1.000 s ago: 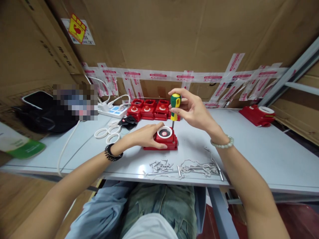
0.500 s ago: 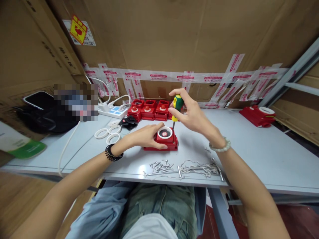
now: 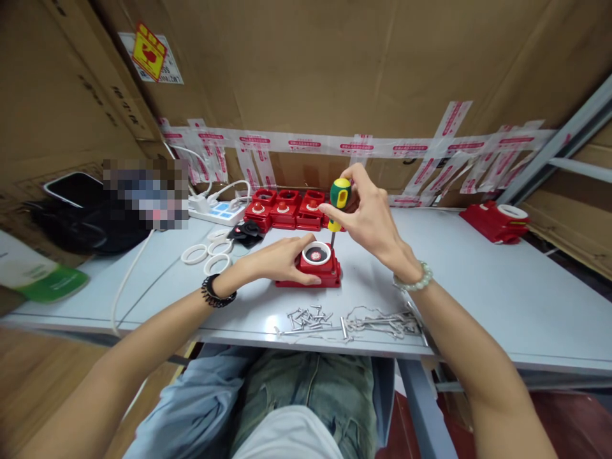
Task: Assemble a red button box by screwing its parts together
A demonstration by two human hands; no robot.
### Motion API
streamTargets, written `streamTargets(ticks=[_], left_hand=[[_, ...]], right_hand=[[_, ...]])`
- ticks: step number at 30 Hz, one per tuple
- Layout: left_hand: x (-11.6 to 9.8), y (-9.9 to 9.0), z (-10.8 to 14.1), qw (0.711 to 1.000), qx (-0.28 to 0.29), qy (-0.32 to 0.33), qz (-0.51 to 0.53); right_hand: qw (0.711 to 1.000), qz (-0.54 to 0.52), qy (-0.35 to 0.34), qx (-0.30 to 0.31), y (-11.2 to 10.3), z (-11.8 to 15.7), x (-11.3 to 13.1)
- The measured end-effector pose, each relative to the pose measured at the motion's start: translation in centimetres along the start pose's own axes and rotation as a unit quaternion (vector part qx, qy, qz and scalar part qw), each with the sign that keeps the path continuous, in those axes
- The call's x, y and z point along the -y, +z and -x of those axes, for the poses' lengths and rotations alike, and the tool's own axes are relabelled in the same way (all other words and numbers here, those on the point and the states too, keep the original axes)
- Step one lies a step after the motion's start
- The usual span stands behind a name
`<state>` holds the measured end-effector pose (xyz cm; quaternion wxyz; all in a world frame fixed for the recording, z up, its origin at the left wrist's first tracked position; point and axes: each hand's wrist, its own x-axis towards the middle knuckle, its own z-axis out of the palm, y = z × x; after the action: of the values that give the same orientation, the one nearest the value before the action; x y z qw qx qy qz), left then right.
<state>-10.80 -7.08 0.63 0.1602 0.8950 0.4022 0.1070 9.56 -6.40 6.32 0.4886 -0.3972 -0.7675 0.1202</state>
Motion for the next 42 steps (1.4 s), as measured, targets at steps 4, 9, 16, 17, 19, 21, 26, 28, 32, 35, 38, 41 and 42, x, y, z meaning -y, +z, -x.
streamTargets(ticks=[4,9,16,17,19,21,26,28,32,35,38,41,42], left_hand=[[-0.1,0.0,0.0,1.0,-0.004,-0.001,-0.011],[-0.2,-0.1,0.1,1.0,-0.002,-0.002,-0.02],[-0.1,-0.1,0.1,1.0,-0.002,0.002,0.004],[-0.1,-0.1,0.1,1.0,-0.002,0.001,0.004],[0.0,-0.1,0.1,1.0,-0.003,0.0,0.001],[0.1,0.0,0.1,1.0,-0.006,-0.001,-0.005],[0.0,0.1,0.1,1.0,-0.007,0.0,-0.006],[0.0,0.1,0.0,1.0,-0.007,0.001,-0.006],[-0.1,0.0,0.0,1.0,-0.005,-0.004,-0.013],[-0.1,-0.1,0.0,1.0,-0.005,-0.003,-0.015],[-0.1,-0.1,0.1,1.0,-0.003,-0.001,-0.002],[0.0,-0.1,0.1,1.0,-0.003,-0.002,0.001],[0.0,-0.1,0.1,1.0,-0.003,-0.002,0.001]], right_hand=[[0.998,0.06,-0.014,-0.025,0.3,0.1,-0.3],[0.997,0.012,-0.053,0.053,0.1,0.5,-0.3],[0.969,-0.143,-0.031,0.199,-1.7,0.2,-0.9],[0.975,-0.133,-0.027,0.176,-1.7,0.2,-0.8],[0.988,-0.107,-0.02,0.112,-1.3,0.2,-0.6],[0.996,-0.075,-0.011,0.054,-0.7,0.4,-0.2],[0.999,0.012,-0.006,-0.046,0.8,0.7,0.5],[0.994,0.066,-0.023,-0.08,1.3,0.7,0.3],[0.985,0.128,-0.05,-0.106,1.8,0.7,-0.1],[0.995,0.076,-0.046,-0.043,1.0,0.6,-0.3],[0.995,-0.037,-0.044,0.084,-0.6,0.4,-0.3],[0.977,-0.113,-0.029,0.179,-1.7,0.2,-0.5],[0.978,-0.114,-0.026,0.176,-1.8,0.1,-0.5]])
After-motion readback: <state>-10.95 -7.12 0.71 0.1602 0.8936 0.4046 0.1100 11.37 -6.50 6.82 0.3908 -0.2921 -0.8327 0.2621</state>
